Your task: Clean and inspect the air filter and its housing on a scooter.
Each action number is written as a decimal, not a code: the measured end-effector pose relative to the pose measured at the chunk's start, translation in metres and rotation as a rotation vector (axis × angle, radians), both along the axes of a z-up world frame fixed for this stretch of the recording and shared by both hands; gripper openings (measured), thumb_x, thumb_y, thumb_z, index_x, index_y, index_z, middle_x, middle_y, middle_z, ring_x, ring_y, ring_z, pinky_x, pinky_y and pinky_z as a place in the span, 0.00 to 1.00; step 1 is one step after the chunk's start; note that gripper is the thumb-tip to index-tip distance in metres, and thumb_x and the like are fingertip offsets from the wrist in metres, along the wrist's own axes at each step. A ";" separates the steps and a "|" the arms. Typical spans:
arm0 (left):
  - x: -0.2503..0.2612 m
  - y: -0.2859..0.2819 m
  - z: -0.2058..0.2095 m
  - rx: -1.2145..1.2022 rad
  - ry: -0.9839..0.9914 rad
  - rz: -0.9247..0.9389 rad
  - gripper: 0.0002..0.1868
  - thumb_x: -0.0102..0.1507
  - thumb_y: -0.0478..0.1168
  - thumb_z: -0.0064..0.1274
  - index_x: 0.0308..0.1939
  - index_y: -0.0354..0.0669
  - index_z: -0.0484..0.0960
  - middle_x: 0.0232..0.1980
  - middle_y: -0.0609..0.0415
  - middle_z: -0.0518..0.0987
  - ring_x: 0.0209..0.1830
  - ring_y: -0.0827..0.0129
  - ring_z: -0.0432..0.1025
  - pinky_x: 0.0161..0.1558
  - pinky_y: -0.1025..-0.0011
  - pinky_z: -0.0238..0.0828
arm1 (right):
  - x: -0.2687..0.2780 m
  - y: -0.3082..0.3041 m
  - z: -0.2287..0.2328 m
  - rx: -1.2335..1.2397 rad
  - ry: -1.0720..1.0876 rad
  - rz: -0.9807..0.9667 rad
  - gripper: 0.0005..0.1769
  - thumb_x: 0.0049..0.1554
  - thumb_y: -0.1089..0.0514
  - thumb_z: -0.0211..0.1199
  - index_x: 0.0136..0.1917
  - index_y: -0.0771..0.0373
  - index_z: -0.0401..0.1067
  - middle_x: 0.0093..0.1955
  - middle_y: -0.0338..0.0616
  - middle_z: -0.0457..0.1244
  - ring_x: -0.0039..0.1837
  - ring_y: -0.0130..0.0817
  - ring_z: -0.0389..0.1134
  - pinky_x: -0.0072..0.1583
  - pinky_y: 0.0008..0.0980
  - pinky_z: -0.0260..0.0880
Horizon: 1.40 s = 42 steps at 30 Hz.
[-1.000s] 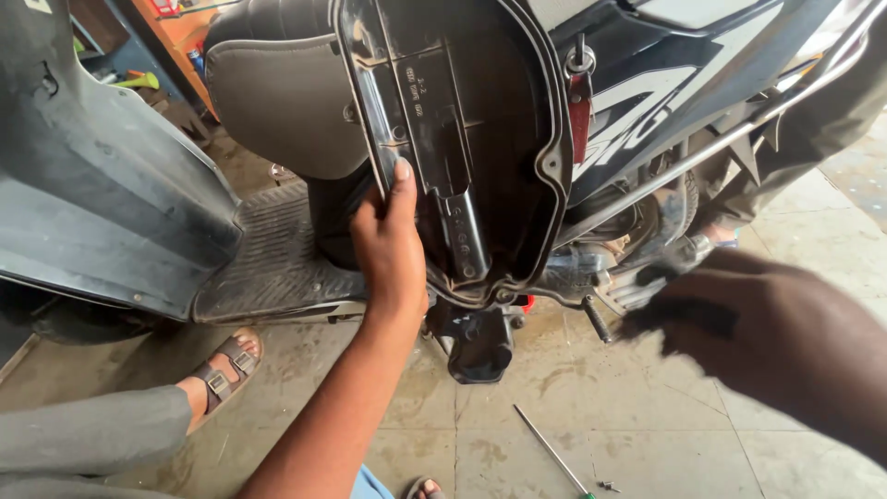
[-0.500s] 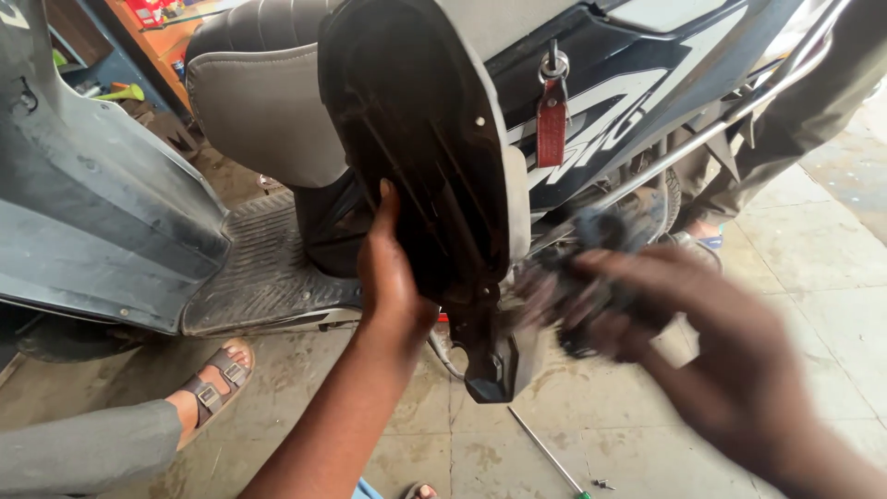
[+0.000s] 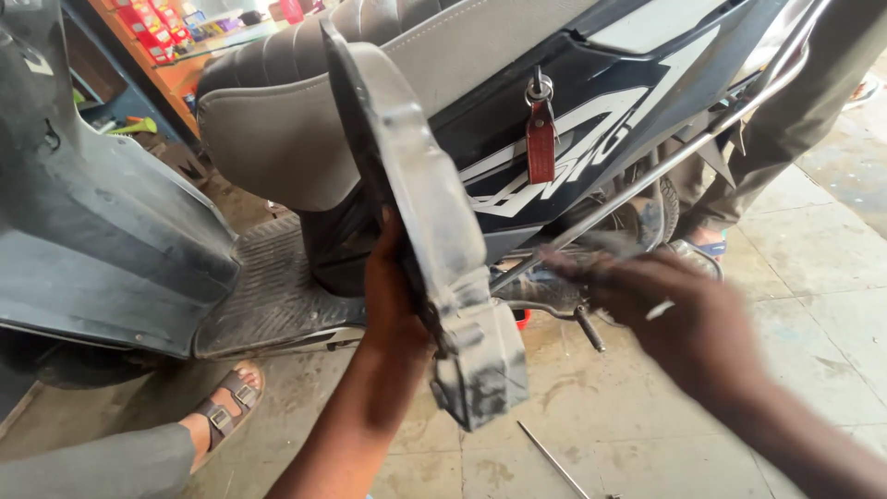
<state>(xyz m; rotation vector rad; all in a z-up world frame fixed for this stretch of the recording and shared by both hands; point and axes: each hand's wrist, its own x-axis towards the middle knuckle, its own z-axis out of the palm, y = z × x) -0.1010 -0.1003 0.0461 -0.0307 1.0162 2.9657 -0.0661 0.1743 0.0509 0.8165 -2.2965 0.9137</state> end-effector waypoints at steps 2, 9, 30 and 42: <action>0.003 0.004 0.008 0.023 -0.028 -0.006 0.33 0.65 0.64 0.47 0.61 0.42 0.77 0.54 0.48 0.81 0.51 0.58 0.76 0.52 0.60 0.74 | 0.011 0.003 0.021 -0.067 -0.034 -0.075 0.19 0.48 0.67 0.71 0.53 0.57 0.80 0.50 0.44 0.72 0.49 0.41 0.73 0.50 0.38 0.74; 0.003 0.018 -0.004 -0.093 -0.022 -0.006 0.32 0.66 0.64 0.47 0.58 0.41 0.79 0.50 0.50 0.82 0.45 0.63 0.78 0.48 0.63 0.76 | 0.078 -0.028 0.044 -0.035 0.335 0.250 0.14 0.50 0.57 0.68 0.51 0.53 0.77 0.56 0.47 0.66 0.57 0.41 0.68 0.56 0.38 0.68; -0.018 0.009 -0.027 0.372 0.745 -0.677 0.48 0.65 0.54 0.60 0.80 0.38 0.52 0.60 0.34 0.72 0.57 0.43 0.73 0.57 0.46 0.75 | 0.043 -0.005 -0.027 -0.118 0.043 0.300 0.18 0.50 0.62 0.71 0.55 0.55 0.80 0.56 0.40 0.68 0.52 0.28 0.73 0.47 0.27 0.76; 0.034 -0.055 -0.016 0.258 0.417 -0.752 0.40 0.72 0.51 0.56 0.81 0.44 0.52 0.55 0.36 0.72 0.54 0.43 0.73 0.60 0.45 0.74 | 0.026 0.006 0.011 -0.267 -0.011 0.182 0.16 0.54 0.60 0.67 0.55 0.65 0.72 0.61 0.48 0.67 0.55 0.31 0.75 0.51 0.29 0.76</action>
